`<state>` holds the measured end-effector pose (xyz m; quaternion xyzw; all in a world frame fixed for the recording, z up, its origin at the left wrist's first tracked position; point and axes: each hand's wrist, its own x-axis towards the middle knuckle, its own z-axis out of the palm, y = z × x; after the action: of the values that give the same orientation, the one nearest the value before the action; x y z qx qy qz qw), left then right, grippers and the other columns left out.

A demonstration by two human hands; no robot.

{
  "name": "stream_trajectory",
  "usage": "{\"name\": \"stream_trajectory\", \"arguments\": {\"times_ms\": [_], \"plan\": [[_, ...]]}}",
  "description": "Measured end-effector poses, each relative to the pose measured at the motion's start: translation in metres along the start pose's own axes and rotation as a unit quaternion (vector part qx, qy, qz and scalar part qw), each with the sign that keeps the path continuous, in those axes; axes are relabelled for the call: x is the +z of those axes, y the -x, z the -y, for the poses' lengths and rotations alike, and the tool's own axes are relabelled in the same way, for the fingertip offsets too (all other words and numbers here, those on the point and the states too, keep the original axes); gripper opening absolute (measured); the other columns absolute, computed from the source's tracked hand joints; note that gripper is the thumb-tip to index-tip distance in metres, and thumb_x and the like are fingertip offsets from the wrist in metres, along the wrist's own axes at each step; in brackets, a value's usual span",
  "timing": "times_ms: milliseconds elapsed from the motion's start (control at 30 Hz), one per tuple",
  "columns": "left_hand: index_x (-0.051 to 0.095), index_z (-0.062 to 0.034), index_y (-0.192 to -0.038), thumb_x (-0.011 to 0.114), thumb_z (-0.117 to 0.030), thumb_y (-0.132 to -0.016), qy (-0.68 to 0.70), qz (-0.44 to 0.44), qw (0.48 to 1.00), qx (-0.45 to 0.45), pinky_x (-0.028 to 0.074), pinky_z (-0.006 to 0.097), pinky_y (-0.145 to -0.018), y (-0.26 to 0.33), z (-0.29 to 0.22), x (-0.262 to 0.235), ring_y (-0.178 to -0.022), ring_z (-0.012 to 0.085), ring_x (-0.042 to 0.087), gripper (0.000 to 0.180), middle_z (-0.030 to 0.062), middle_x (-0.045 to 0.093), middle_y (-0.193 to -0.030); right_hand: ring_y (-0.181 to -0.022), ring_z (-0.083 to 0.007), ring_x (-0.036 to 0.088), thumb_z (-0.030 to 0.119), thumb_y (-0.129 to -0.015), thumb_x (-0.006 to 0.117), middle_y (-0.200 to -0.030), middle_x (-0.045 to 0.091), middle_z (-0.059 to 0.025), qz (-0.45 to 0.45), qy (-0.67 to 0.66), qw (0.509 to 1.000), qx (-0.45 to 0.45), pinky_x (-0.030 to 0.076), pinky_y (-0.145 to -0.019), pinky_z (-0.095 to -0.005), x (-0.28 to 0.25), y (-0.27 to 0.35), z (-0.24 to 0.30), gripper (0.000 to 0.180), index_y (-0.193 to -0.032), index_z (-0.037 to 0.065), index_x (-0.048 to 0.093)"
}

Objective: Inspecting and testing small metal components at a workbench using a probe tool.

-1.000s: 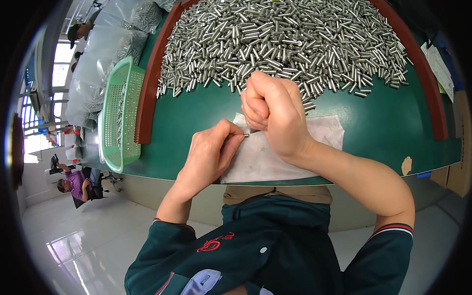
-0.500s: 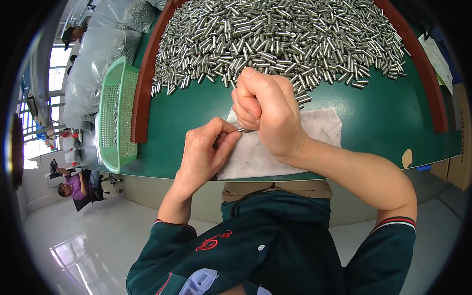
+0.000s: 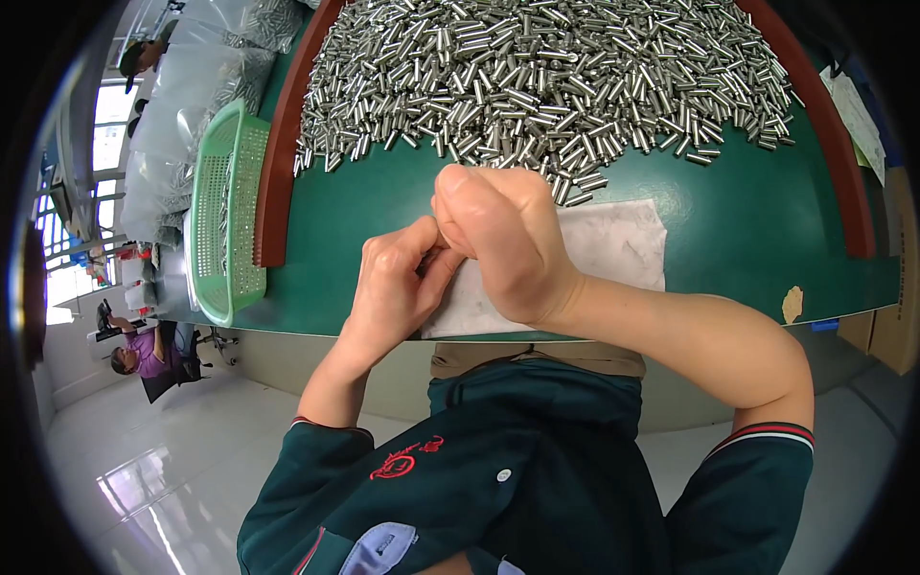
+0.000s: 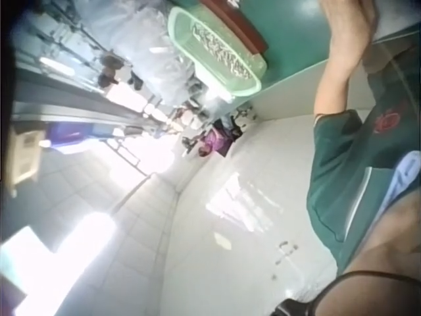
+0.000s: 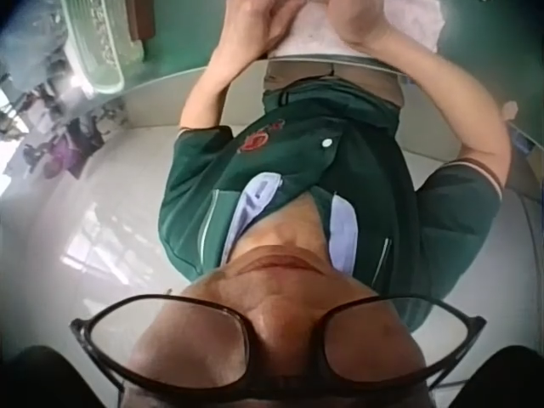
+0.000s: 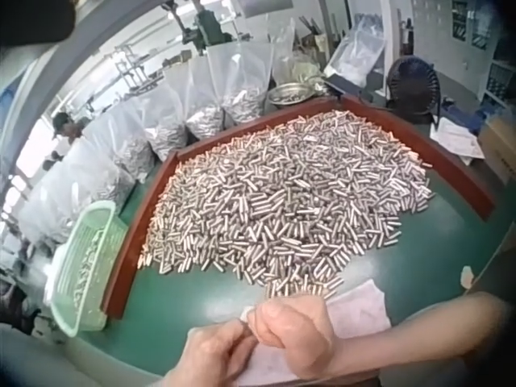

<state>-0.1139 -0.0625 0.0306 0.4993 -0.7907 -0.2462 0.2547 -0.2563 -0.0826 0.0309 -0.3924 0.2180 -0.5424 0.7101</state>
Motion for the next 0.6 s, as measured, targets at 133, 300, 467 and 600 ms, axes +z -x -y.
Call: {"name": "stream_trajectory", "arguments": {"times_ms": [133,300,467,600], "plan": [[0.047,-0.0006,-0.068,0.059,-0.003,-0.072,0.02,-0.014,0.999,-0.023,0.039,0.034,-0.044,0.002,-0.001,-0.001,-0.049,0.0266,0.051,0.013,0.012,0.053,-0.057,-0.046,-0.0065,0.023,0.018,-0.085,0.035,-0.048,0.027,0.0022,0.01,-0.022,1.0,0.012,0.021,-0.042,-0.0225,-0.005,-0.004,0.002,0.037,-0.051,0.007,0.028],[0.046,-0.0033,-0.081,0.049,-0.013,-0.083,0.727,0.039,0.665,-0.169,0.023,0.015,-0.042,0.003,0.024,-0.019,-0.047,0.003,0.029,0.01,0.0085,0.05,-0.073,-0.04,-0.0078,0.018,0.024,-0.088,0.03,-0.044,0.025,0.0016,0.01,-0.062,0.998,0.029,0.017,-0.039,-0.0238,-0.016,-0.008,0.005,0.039,-0.051,0.01,0.027],[0.05,-0.0017,-0.077,0.048,-0.016,-0.08,0.747,-0.037,0.63,-0.209,0.023,0.018,-0.042,-0.015,0.037,-0.04,-0.048,0.005,0.028,0.015,0.0073,0.045,-0.069,-0.038,-0.0083,0.016,0.025,-0.088,0.027,-0.043,0.024,0.0016,0.012,-0.07,0.997,0.019,0.017,-0.039,-0.0243,-0.015,-0.01,0.009,0.039,-0.052,0.011,0.027],[0.056,-0.0001,-0.077,0.055,-0.012,-0.08,0.331,-0.098,0.918,-0.194,0.026,0.02,-0.042,-0.037,0.059,-0.047,-0.045,0.0048,0.031,0.012,-0.0052,0.038,-0.053,-0.039,-0.0069,0.018,0.023,-0.088,0.031,-0.044,0.025,0.0013,-0.001,-0.094,0.995,0.024,0.016,-0.038,-0.0233,-0.014,-0.013,0.011,0.04,-0.05,0.009,0.027]]}}
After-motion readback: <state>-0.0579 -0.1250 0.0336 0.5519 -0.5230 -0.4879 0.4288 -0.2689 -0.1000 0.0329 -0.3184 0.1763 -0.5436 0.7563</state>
